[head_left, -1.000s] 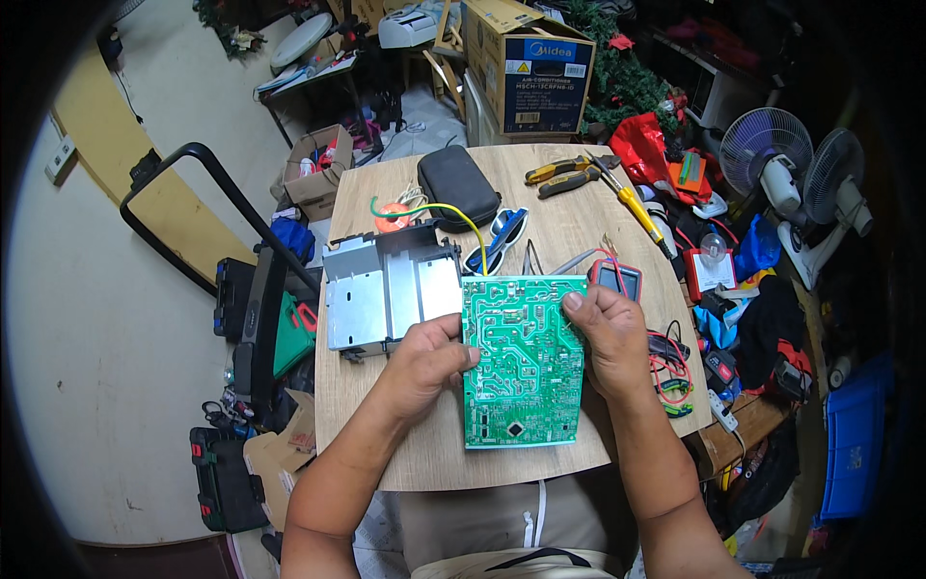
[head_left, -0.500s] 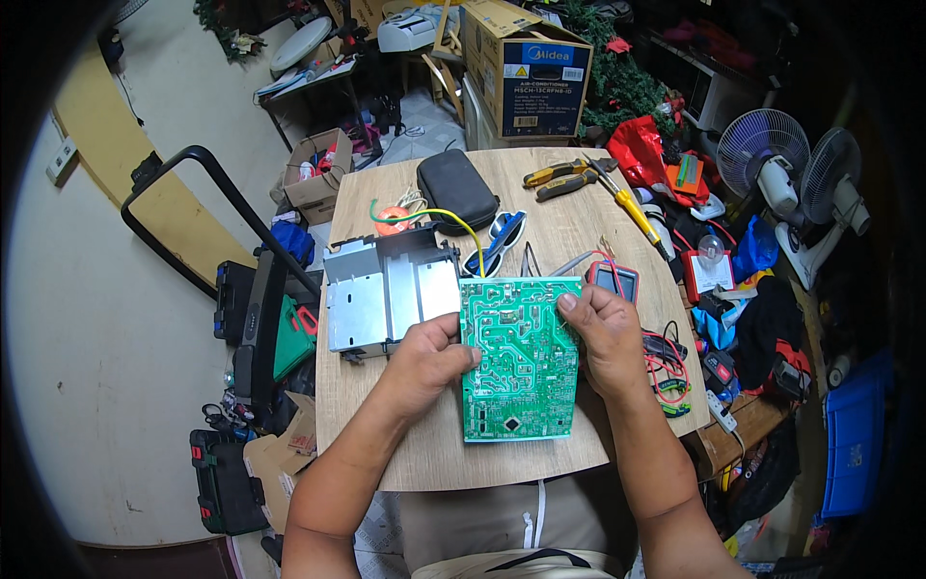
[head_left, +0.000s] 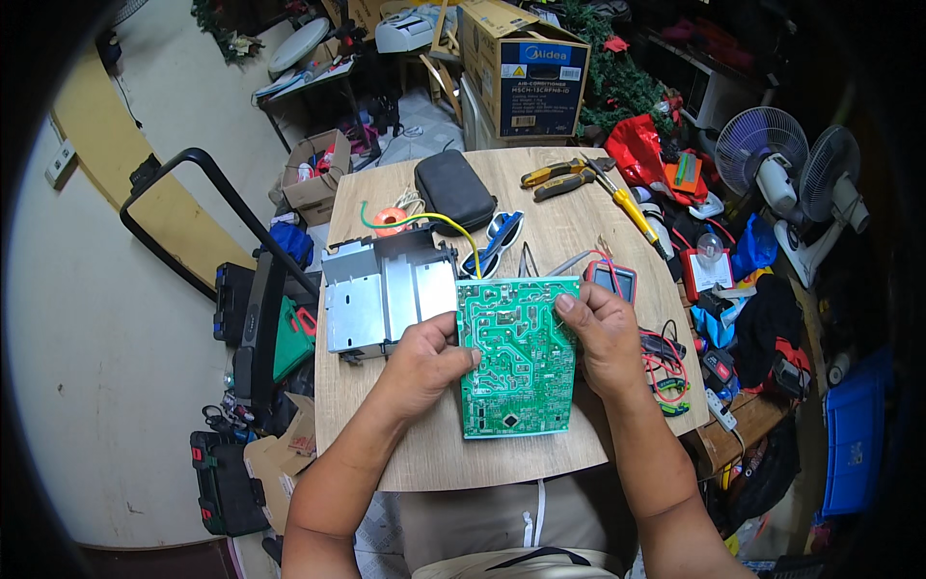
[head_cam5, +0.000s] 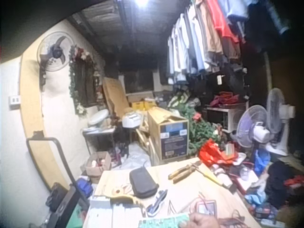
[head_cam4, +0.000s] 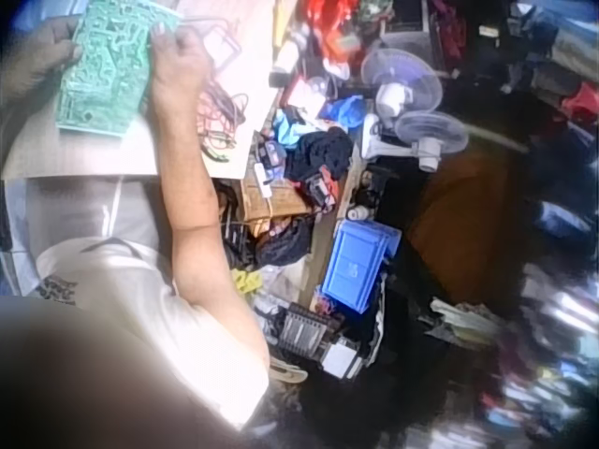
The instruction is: The person holds a green circuit board and uses a multimeter to test various points on it. They flip the board over to access different components and continue measuring with the multimeter probes.
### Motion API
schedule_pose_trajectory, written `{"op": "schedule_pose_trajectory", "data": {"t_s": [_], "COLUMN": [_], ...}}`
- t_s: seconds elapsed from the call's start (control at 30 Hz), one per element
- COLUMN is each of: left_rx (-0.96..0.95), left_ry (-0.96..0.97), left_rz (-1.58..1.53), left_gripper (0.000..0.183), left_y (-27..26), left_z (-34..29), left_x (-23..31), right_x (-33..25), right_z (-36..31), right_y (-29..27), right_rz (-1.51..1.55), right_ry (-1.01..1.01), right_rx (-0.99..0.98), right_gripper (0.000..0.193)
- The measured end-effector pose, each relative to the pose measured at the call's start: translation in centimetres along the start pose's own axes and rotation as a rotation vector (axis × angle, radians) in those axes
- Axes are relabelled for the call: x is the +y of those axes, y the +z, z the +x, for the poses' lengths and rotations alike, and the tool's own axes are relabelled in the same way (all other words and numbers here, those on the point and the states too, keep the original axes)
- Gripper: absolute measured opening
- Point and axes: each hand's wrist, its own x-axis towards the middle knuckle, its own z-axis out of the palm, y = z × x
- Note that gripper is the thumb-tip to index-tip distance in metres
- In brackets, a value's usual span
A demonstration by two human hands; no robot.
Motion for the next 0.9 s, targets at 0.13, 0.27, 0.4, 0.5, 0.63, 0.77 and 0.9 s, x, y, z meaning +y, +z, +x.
{"op": "schedule_pose_trajectory", "data": {"t_s": [0.13, 0.27, 0.4, 0.5, 0.63, 0.77, 0.9], "left_rx": [0.065, 0.207, 0.212, 0.267, 0.261, 0.243, 0.257], "left_ry": [0.101, 0.472, 1.103, 1.225, 1.365, 1.459, 1.445], "left_rz": [0.157, 0.815, 1.056, 1.106, 1.116, 1.159, 1.235], "left_gripper": [0.043, 0.05, 0.049, 0.046, 0.039, 0.034, 0.078], "left_y": [0.5, 1.0, 0.9, 0.7, -0.2, -1.3, -1.6], "left_z": [-0.4, -1.3, -1.1, -1.2, -1.6, -2.1, -2.4], "left_x": [0.1, 0.6, 1.1, 1.1, 1.4, 1.7, 1.6], "right_x": [-0.3, -0.5, -1.0, -1.0, -1.0, -0.5, 0.2], "right_z": [-0.3, -0.8, -0.8, -1.1, -2.3, -2.7, -2.5], "right_y": [-0.1, -0.2, -0.5, -0.5, -0.3, -0.2, -0.3], "right_rz": [-0.248, -0.491, -0.637, -0.541, -0.374, -0.11, -0.01], "right_ry": [-0.15, -0.698, -1.126, -1.07, -0.887, -0.594, -0.521], "right_rx": [0.044, 0.076, 0.054, -0.052, -0.197, -0.232, -0.243], "right_gripper": [0.025, 0.025, 0.032, 0.031, 0.037, 0.051, 0.05]}}
